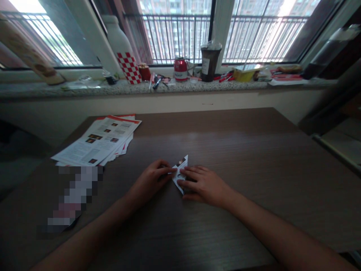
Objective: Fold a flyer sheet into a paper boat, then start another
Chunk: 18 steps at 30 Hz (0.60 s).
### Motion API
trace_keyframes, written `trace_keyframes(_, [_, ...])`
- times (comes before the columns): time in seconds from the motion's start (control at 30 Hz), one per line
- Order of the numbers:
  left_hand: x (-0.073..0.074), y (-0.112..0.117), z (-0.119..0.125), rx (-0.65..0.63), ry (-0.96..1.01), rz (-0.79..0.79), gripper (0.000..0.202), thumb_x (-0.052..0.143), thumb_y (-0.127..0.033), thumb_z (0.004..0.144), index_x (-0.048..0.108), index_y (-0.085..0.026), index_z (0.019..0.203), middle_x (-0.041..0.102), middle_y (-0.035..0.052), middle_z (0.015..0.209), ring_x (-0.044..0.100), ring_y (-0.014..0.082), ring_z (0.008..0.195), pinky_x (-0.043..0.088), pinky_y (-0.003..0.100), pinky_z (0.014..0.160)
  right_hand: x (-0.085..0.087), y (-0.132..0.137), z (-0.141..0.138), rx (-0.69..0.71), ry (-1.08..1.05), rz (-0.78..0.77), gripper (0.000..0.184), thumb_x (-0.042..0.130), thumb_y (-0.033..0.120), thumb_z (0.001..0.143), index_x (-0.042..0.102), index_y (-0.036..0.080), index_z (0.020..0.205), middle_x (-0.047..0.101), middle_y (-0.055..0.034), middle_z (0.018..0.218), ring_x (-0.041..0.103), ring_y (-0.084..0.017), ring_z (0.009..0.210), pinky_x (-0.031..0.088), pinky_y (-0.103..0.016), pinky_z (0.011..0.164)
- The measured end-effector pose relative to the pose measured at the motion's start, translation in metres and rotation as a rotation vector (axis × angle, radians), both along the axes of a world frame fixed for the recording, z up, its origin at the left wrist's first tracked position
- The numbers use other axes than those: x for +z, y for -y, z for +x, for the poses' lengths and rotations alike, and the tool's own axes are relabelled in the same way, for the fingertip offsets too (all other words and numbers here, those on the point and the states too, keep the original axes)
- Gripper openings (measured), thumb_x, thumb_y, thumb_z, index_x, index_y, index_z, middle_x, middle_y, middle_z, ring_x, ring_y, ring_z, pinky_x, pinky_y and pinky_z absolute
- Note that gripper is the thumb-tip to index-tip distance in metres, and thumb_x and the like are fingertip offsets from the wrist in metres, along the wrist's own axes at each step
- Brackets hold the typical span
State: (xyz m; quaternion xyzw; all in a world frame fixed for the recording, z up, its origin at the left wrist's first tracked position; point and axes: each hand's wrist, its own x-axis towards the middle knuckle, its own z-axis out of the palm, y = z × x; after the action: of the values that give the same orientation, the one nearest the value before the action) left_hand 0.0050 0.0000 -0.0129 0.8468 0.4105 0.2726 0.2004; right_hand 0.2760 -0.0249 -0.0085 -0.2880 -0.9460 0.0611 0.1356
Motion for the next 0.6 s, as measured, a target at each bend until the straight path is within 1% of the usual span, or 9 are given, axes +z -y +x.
trace_keyframes(0.07, [0.000,0.000,-0.002,-0.025,-0.009,0.014,0.021,0.068,-0.016,0.099,0.078,-0.023,0.116,0.067,0.0076,0.111,0.068,0.0225,0.100,0.057,0.038,0.091,0.000,0.000,0.000,0.002,-0.038,-0.013,0.043,0.063,0.043,0.103,0.064,0.025,0.142,0.056,-0.0122,0.156,0.054,-0.032,0.143,0.047,-0.055,0.116])
trace_keyframes(0.13, [0.002,0.001,-0.005,-0.078,-0.024,0.029,0.026,0.066,-0.015,0.099,0.076,-0.024,0.121,0.066,0.0081,0.114,0.067,0.0228,0.102,0.056,0.039,0.092,0.002,0.000,0.000,-0.004,-0.102,-0.056,0.042,0.061,0.039,0.105,0.063,0.024,0.144,0.059,-0.0113,0.153,0.055,-0.030,0.142,0.046,-0.054,0.117])
trace_keyframes(0.23, [0.006,0.004,-0.009,-0.148,-0.059,0.031,0.040,0.070,-0.013,0.094,0.070,-0.025,0.132,0.063,0.0086,0.121,0.064,0.0240,0.109,0.055,0.040,0.097,0.006,-0.001,0.001,-0.033,-0.208,-0.159,0.039,0.056,0.034,0.107,0.061,0.025,0.144,0.064,-0.0090,0.149,0.059,-0.026,0.139,0.047,-0.050,0.118])
trace_keyframes(0.3, [0.008,0.004,-0.009,-0.155,-0.081,0.031,0.043,0.074,-0.014,0.092,0.069,-0.026,0.133,0.062,0.0085,0.123,0.064,0.0250,0.111,0.055,0.042,0.099,0.008,-0.002,0.003,-0.055,-0.274,-0.236,0.036,0.053,0.033,0.108,0.061,0.025,0.142,0.067,-0.0082,0.145,0.061,-0.024,0.136,0.048,-0.049,0.117])
trace_keyframes(0.4, [0.006,0.003,-0.008,-0.155,-0.103,0.068,0.034,0.074,-0.017,0.095,0.071,-0.026,0.127,0.063,0.0083,0.120,0.065,0.0250,0.107,0.056,0.042,0.094,0.008,-0.004,0.006,-0.071,-0.357,-0.335,0.034,0.050,0.033,0.110,0.062,0.026,0.140,0.068,-0.0085,0.143,0.061,-0.025,0.136,0.048,-0.049,0.116])
trace_keyframes(0.5, [0.006,0.002,-0.008,-0.155,-0.096,0.144,0.027,0.068,-0.018,0.100,0.072,-0.026,0.125,0.064,0.0088,0.119,0.066,0.0241,0.104,0.057,0.041,0.091,0.009,-0.004,0.009,-0.071,-0.436,-0.448,0.034,0.049,0.034,0.110,0.061,0.027,0.141,0.067,-0.0086,0.144,0.060,-0.025,0.138,0.047,-0.048,0.116])
trace_keyframes(0.6, [0.013,0.002,-0.007,-0.117,-0.036,0.241,0.021,0.064,-0.018,0.103,0.072,-0.024,0.121,0.066,0.0086,0.121,0.067,0.0233,0.105,0.057,0.040,0.091,0.015,-0.001,0.009,-0.071,-0.528,-0.587,0.035,0.049,0.037,0.110,0.060,0.027,0.142,0.068,-0.0080,0.143,0.061,-0.024,0.136,0.047,-0.044,0.115])
